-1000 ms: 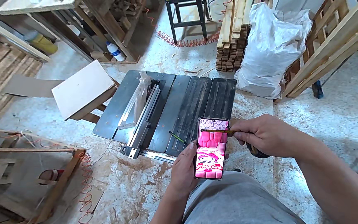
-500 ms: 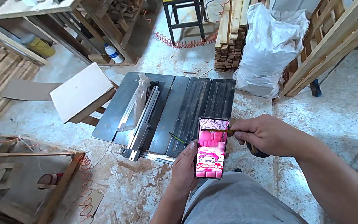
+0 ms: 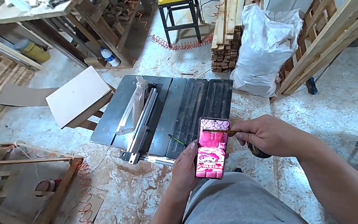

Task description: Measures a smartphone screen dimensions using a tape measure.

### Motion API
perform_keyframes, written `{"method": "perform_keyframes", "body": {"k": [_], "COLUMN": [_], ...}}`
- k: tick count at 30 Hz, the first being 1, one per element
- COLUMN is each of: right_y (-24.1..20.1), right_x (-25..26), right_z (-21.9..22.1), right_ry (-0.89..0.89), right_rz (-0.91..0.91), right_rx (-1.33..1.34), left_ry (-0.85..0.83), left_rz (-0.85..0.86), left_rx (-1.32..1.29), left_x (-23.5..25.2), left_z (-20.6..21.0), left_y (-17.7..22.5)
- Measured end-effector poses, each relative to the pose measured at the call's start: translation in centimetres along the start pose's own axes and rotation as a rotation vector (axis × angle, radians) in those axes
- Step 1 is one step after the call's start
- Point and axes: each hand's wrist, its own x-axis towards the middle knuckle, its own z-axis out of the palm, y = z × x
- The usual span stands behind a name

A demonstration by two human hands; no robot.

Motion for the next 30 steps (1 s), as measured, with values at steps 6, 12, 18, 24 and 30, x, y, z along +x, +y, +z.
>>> {"method": "perform_keyframes", "body": {"k": [6, 12, 18, 24, 30], "right_y": [-0.05, 0.08, -0.05, -0.23, -0.04], "right_x": [-0.23, -0.28, -0.19, 0.08, 0.34], "right_z": [0.24, 0.48, 0.43, 0.2, 0.18], "right_ry": [0.003, 0.016, 0.011, -0.006, 0.005], "right_rz": [0.019, 0.023, 0.029, 0.057, 0.035], "right_rx": [0.0, -0.006, -0.013, -0.018, -0.019], "left_ry": [-0.02, -0.024, -0.014, -0.005, -0.004], "left_rz": [-0.006, -0.012, -0.017, -0.024, -0.024], "left_rx": [0.004, 0.016, -0.003, -0.011, -0.008], "left_x": [0.03, 0.08, 0.17, 0.34, 0.55], "left_z": [-0.11, -0.25, -0.46, -0.61, -0.73], "left_y": [-0.13, -0.2, -0.19, -0.11, -0.02]}}
